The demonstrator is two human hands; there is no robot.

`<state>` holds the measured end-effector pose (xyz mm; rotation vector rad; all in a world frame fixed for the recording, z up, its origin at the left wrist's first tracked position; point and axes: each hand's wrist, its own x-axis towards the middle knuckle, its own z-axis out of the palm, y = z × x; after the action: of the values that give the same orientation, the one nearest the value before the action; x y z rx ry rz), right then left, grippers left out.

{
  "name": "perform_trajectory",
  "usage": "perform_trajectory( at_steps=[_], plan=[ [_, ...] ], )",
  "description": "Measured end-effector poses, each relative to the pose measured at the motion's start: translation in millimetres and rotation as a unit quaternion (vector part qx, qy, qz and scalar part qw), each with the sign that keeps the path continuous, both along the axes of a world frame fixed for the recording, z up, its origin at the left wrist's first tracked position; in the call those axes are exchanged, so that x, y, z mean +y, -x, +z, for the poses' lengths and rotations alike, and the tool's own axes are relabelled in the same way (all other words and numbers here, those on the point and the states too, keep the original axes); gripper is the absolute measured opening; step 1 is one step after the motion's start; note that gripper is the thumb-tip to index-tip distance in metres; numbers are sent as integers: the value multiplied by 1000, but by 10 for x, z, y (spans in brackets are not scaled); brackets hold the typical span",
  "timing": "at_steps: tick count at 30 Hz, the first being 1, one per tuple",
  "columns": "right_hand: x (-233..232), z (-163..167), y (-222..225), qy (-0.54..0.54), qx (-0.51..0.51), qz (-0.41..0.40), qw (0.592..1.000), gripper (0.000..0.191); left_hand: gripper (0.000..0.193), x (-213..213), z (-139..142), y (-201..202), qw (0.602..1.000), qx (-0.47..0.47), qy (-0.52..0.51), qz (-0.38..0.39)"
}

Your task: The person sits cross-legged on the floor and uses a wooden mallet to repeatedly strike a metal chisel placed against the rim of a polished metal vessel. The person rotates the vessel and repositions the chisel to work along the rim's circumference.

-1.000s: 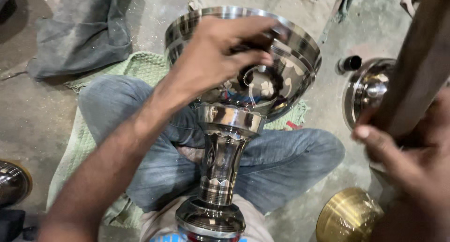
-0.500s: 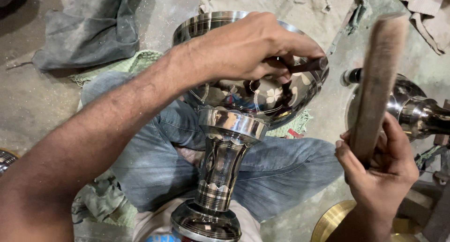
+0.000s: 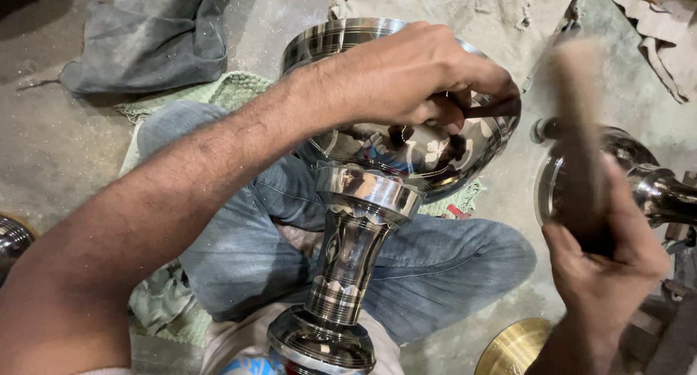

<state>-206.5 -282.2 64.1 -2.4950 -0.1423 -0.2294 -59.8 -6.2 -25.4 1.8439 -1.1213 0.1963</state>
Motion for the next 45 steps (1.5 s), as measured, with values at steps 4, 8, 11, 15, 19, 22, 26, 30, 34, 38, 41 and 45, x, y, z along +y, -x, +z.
perform_trajectory(
  at_steps=[4, 8, 11, 15, 19, 22, 26, 30, 34, 38, 41, 45],
  plan=[
    [-25, 14, -43, -42, 36, 23, 998, 67, 48, 17, 18, 12, 1000, 24, -15, -7],
    [-48, -12, -67, -24, 38, 11, 999, 66, 51, 23, 14, 21, 1000, 19, 14, 6],
    [-42, 18, -61, -117, 52, 28, 991, 51, 49, 30, -2, 22, 1000, 21, 1, 3],
    [27, 164, -55, 27, 69, -7, 997, 65, 47, 4, -14, 33, 999, 37, 14, -1],
    [168, 231, -84, 12, 45, 8, 999, 45, 48, 2, -12, 57, 999, 27, 10, 33],
    [229, 245, -102, 106, -11, 43, 993, 55, 44, 33, -2, 80, 999, 27, 22, 16],
    [194, 237, -101, -18, 42, 8, 999, 52, 47, 67, 20, 96, 998, 41, 39, 5],
    [114, 138, -97, -30, 28, 18, 999, 43, 46, 93, 18, 114, 998, 28, 52, 0],
    [39, 80, -112, -32, 14, 26, 999, 57, 46, 92, -7, 114, 998, 49, 33, 7],
    [18, 87, -129, -41, 32, 18, 998, 56, 44, 90, -37, 134, 998, 20, 51, 15],
    [29, 116, -182, -18, 33, 44, 998, 58, 49, 110, -42, 160, 997, 33, 62, 23],
    [88, 157, -211, -51, 31, 61, 996, 56, 47, 120, -41, 196, 994, 104, 38, 11]
  ],
)
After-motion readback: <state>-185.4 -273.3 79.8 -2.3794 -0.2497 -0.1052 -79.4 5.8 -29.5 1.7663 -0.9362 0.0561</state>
